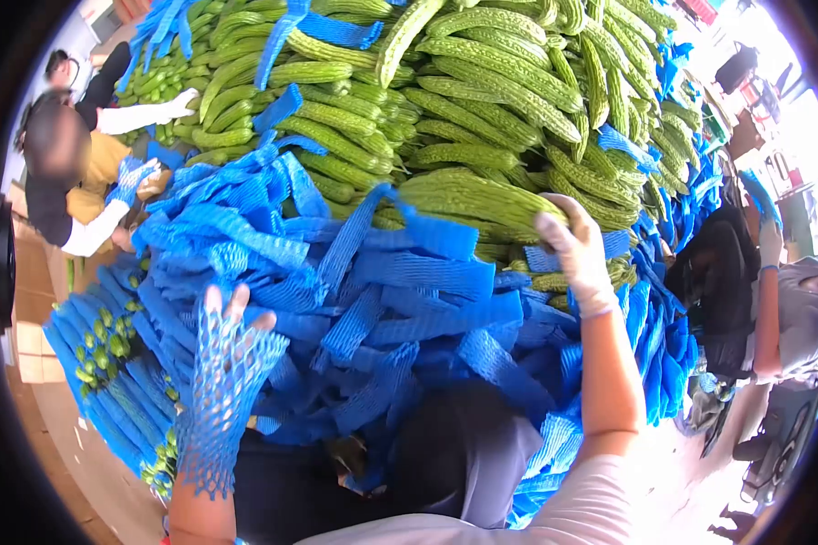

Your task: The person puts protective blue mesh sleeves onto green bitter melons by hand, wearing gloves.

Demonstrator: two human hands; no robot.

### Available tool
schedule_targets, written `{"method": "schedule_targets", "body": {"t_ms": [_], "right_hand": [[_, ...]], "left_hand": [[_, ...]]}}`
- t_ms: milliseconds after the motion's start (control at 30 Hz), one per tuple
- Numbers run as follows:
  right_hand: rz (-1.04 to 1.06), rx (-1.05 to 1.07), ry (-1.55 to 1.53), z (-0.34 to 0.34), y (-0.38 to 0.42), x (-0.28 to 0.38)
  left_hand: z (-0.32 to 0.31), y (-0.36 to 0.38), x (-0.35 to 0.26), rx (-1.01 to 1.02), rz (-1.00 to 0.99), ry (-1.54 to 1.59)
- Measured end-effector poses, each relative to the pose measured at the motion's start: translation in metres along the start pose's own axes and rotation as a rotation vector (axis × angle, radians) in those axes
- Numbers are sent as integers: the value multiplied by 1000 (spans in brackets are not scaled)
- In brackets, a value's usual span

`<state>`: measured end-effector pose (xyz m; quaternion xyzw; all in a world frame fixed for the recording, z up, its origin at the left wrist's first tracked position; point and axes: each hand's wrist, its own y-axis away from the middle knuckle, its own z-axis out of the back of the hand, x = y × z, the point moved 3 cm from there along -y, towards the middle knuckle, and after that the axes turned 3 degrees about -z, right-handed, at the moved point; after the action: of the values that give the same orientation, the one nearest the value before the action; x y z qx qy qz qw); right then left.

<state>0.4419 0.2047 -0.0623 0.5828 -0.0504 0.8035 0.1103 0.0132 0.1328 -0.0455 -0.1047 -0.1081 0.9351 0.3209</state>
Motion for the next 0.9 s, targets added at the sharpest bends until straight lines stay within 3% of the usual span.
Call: {"method": "schedule_targets", "body": {"t_ms": [67,167,233,367,400,433,467,500,533,600,633,667,700,733,767,800,867,900], "right_hand": [[-28,53,-206,8,32,16],[-34,132,-313,-4,67,38],[-11,190,-286,-18,83,63],[-118,384,-280,-52,92,87],[-157,427,-301,-63,93,92],[-226,496,-687,-75,86,80],[-296,566,-1076,-87,79,72],[-278,510,-1166,-101,88,84],[-262,456,-1257,-123,103,93],[-124,677,-1122,-176,136,106],[-117,695,-1125,-194,155,109],[-50,690,-896,-209,174,112],[36,681,-672,-223,188,119],[136,665,-456,-236,192,126],[93,693,-316,-242,183,115],[116,589,-218,-237,188,128],[137,562,-449,-245,179,118],[129,580,-449,-252,178,117]], "left_hand": [[10,-3,-14,-152,72,50],[18,3,-25,-158,61,180],[10,5,-32,-179,-82,401],[28,21,-48,2,193,1300],[43,18,-52,-112,9,895],[57,15,-57,-216,-158,480],[60,8,-58,-226,-96,363],[64,0,-59,-230,-34,247],[44,9,-43,-318,-95,227],[46,14,-44,-355,-78,-304],[41,16,-44,-231,-34,-467],[35,21,-42,-104,13,-629],[13,29,-26,-144,48,-416],[8,27,-24,-111,162,-498],[10,30,-20,-117,180,-410],[8,36,-17,-115,203,-311],[8,39,-17,-230,221,-387],[9,34,-15,-247,239,-109]]}}
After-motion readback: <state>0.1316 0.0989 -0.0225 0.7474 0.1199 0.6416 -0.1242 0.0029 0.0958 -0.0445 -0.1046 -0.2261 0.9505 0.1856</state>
